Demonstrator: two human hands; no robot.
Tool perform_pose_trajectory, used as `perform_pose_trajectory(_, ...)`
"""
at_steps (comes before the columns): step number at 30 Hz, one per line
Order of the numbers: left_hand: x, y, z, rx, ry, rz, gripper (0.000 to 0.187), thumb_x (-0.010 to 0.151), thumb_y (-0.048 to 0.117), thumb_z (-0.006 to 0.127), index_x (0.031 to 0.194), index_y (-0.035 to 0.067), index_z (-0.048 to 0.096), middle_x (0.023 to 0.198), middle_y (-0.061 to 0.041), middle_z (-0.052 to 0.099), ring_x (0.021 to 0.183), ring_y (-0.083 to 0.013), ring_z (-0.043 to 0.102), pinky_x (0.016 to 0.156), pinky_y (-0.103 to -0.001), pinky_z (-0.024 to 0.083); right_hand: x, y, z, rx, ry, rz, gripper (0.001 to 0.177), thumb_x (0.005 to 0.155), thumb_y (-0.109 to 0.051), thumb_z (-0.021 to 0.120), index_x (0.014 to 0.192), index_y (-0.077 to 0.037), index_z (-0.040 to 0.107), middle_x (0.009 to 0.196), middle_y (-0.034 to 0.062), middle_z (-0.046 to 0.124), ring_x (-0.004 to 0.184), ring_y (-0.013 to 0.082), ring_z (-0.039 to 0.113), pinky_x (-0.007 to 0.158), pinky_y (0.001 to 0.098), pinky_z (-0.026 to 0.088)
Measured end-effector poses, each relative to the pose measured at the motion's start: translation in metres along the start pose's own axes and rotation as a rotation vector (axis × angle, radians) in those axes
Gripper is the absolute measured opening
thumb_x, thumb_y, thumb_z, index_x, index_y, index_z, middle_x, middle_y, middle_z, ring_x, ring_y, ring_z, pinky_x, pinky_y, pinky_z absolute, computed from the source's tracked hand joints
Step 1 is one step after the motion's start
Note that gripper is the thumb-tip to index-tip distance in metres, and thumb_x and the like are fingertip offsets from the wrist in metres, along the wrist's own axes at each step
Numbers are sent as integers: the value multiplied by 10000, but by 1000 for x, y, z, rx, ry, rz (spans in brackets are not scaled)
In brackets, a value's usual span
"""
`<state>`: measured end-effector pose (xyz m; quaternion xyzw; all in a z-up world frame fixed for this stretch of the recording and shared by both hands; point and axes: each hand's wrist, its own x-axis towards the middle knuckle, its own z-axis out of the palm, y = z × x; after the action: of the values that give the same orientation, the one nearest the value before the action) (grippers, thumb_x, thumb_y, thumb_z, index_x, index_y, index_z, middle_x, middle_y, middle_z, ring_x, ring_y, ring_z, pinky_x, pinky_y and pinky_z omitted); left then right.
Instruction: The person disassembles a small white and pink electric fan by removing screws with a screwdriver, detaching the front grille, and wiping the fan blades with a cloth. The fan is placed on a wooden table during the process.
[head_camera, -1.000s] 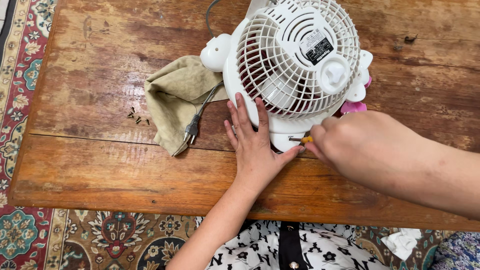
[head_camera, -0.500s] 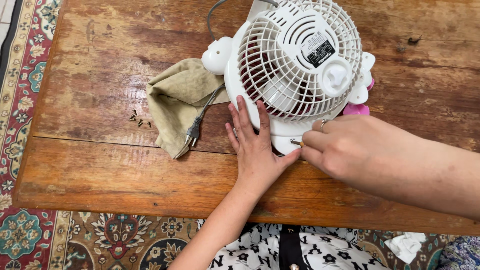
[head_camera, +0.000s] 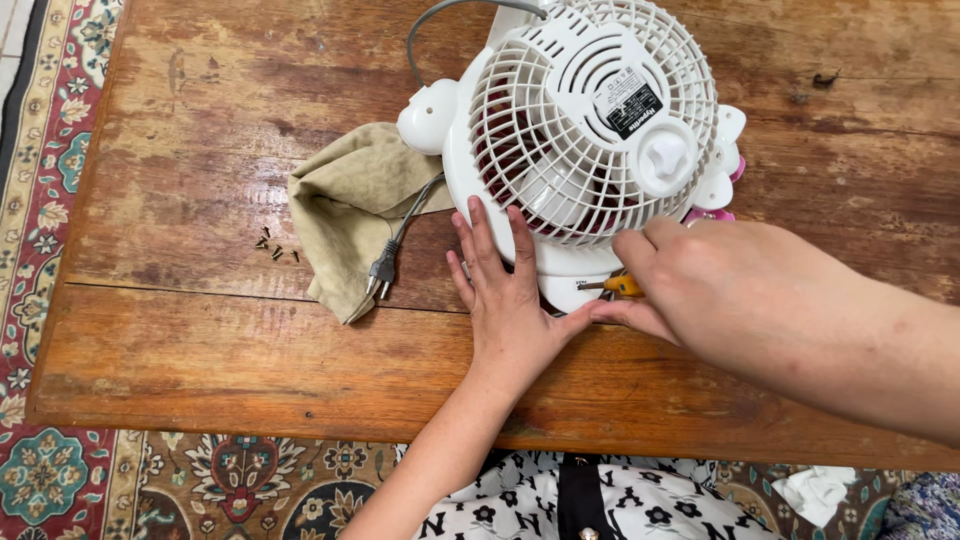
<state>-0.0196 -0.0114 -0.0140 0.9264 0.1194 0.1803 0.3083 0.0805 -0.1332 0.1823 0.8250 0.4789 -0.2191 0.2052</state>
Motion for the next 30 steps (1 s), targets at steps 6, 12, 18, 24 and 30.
perform_pose_trajectory(6, 0, 3, -3, -17, 0, -17, 1442, 661, 681, 853, 1639, 180, -82, 1685, -256, -102, 1566, -509, -90, 1215, -721, 6, -2, -10, 0, 127, -138, 130, 414, 1003, -445, 521, 957, -50, 635, 765, 103, 696, 723, 301, 723, 662, 414, 603)
perform_pose_trajectory(12, -1, 3, -3, -16, 7, -4, 1444, 672, 688, 852, 1639, 172, -89, 1686, -260, -113, 1568, -510, -91, 1217, -718, 0, 6, -1, 5, 42, 21, -102, 315, 946, -379, 581, 938, -75, 665, 760, 104, 701, 719, 309, 721, 621, 438, 593)
perform_pose_trajectory(18, 0, 2, -2, 3, -15, -19, 1446, 661, 682, 843, 1637, 176, -96, 1684, -257, -120, 1567, -510, -95, 1215, -720, -3, 5, 10, 22, -184, 137, -390, 266, 789, -82, 666, 1044, -7, 684, 866, 100, 691, 747, 265, 734, 547, 382, 604)
perform_pose_trajectory(24, 1, 1, 0, 15, -26, -23, 1451, 652, 723, 827, 1628, 173, -94, 1677, -259, -121, 1559, -509, -92, 1203, -722, -2, 3, 4, 17, -131, 387, -517, 264, 739, -81, 673, 987, -1, 707, 856, 86, 701, 794, 271, 722, 524, 382, 578)
perform_pose_trajectory(30, 1, 0, 0, 22, 34, 17, 1442, 680, 751, 814, 1641, 168, -90, 1682, -268, -107, 1562, -515, -87, 1213, -724, 5, 6, 0, -3, 33, -140, 93, 477, 1008, -516, 571, 907, -72, 713, 729, 83, 709, 687, 249, 727, 635, 354, 600)
